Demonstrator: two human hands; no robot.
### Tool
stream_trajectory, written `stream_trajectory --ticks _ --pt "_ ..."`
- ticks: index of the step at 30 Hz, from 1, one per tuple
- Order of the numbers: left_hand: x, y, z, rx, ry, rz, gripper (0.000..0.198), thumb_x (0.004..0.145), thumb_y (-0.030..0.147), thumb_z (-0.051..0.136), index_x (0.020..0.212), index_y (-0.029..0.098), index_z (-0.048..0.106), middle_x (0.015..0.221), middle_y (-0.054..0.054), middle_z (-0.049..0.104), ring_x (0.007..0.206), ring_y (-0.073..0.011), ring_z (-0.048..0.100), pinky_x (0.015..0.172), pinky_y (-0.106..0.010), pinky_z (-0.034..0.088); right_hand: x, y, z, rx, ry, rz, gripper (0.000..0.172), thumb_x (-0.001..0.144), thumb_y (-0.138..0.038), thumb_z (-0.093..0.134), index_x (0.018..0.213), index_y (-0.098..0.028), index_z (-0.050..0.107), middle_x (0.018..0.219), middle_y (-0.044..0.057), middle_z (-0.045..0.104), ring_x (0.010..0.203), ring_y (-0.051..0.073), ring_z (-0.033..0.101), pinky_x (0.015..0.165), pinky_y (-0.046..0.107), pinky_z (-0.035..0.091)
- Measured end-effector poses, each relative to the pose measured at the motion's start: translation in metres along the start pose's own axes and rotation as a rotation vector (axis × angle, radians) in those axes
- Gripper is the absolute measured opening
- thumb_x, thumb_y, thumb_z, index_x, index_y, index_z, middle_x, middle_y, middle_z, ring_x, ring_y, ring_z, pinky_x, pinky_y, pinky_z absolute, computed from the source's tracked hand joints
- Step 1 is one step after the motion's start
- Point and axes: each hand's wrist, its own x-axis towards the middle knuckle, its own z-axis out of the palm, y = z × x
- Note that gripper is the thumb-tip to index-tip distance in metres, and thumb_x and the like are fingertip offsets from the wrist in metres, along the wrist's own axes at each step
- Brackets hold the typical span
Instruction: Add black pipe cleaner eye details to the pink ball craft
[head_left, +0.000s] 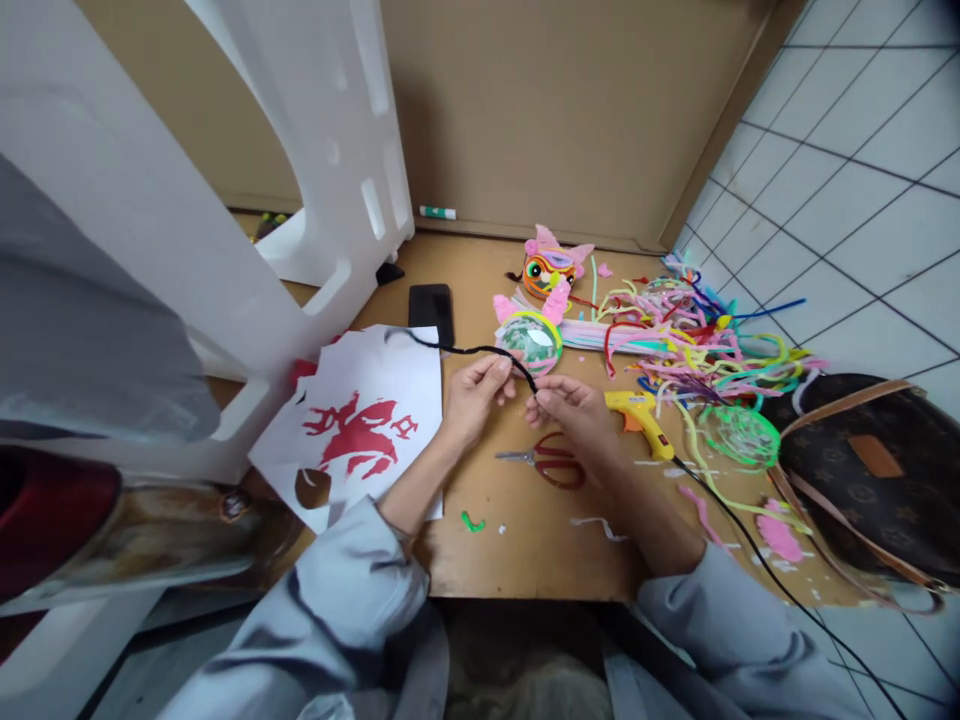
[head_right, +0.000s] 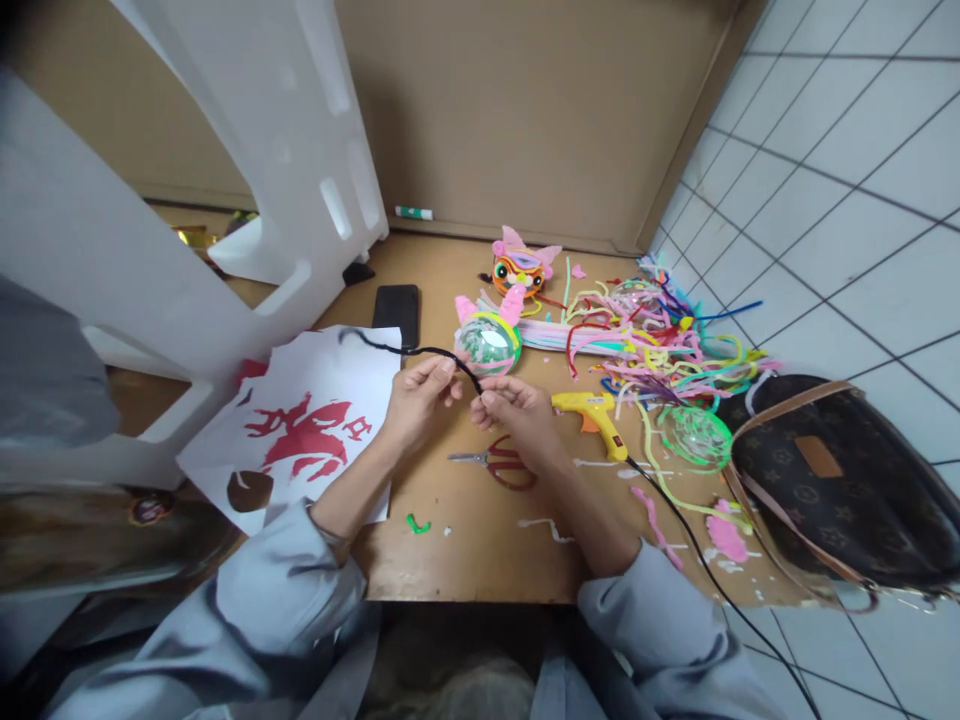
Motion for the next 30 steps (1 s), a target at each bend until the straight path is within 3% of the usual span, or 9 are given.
stream_trajectory --ticks 4,8,11,15,21,26,30 --pt "-0.003 0.007 -0.002 0.013 -0.069 -0.033 0.04 0.081 0.054 0.056 0.075 0.016 0.064 0.054 0.002 0.054 0.045 -0.0069 0.039 0.046 -0.022 0.031 -0.002 -0.003 -0.002 -0.217 -0.029 -0.059 0.031 0.07 -0.046 0.073 0.083 -0.019 0.065 0.067 0.0 0.065 0.059 0.012 0.059 0.059 0.027 0.048" --pt "-0.011 0.011 0.004 0.109 -0.322 -0.105 0.035 0.082 0.048 0.055 0.073 0.015 0.062 0.058 0.001 0.058 0.042 -0.0054 0.038 0.044 -0.021 0.031 -0.004 -0.015 -0.004 -0.335 0.053 -0.253 0.028 0.079 -0.047 0.063 0.09 -0.021 0.069 0.075 0.0 0.061 0.068 0.014 0.056 0.063 0.027 0.045" --pt "-0.017 0.01 0.009 0.282 -0.46 -0.141 0.032 0.084 0.04 0.053 0.066 0.015 0.06 0.045 0.005 0.046 0.04 -0.0055 0.037 0.042 -0.02 0.027 -0.003 -0.018 -0.006 -0.364 0.078 -0.302 0.025 0.077 -0.045 0.066 0.072 -0.021 0.066 0.07 -0.001 0.057 0.066 0.013 0.052 0.062 0.026 0.043" --pt "-0.016 0.005 0.008 0.287 -0.431 -0.189 0.029 0.086 0.04 0.052 0.081 0.015 0.065 0.046 0.006 0.049 0.038 -0.006 0.039 0.042 -0.019 0.03 -0.001 -0.014 -0.011 -0.374 0.148 -0.261 0.031 0.081 -0.048 0.062 0.067 -0.02 0.064 0.055 -0.004 0.046 0.056 0.011 0.044 0.056 0.025 0.039" --pt "-0.011 0.004 0.006 0.079 -0.358 -0.207 0.022 0.079 0.036 0.062 0.082 0.014 0.062 0.07 -0.001 0.063 0.052 -0.0075 0.054 0.054 -0.021 0.045 0.002 -0.008 -0.014 -0.268 0.168 -0.277 0.033 0.083 -0.051 0.059 0.077 -0.02 0.069 0.059 -0.002 0.053 0.058 0.011 0.047 0.059 0.025 0.039" --pt "-0.012 0.006 0.006 0.11 -0.327 -0.218 0.02 0.076 0.034 0.059 0.08 0.014 0.063 0.066 0.001 0.06 0.051 -0.0073 0.051 0.053 -0.022 0.041 0.002 -0.007 -0.01 -0.205 0.141 -0.254 0.033 0.083 -0.05 0.06 0.078 -0.019 0.069 0.06 -0.002 0.057 0.059 0.011 0.052 0.061 0.025 0.042" --pt "-0.013 0.002 0.009 0.227 -0.225 -0.225 0.022 0.073 0.034 0.057 0.078 0.014 0.065 0.055 0.005 0.049 0.048 -0.0063 0.039 0.048 -0.02 0.03 0.001 -0.007 -0.006 -0.285 0.129 -0.278 0.035 0.084 -0.051 0.058 0.075 -0.019 0.069 0.06 -0.002 0.059 0.06 0.011 0.055 0.063 0.025 0.043"
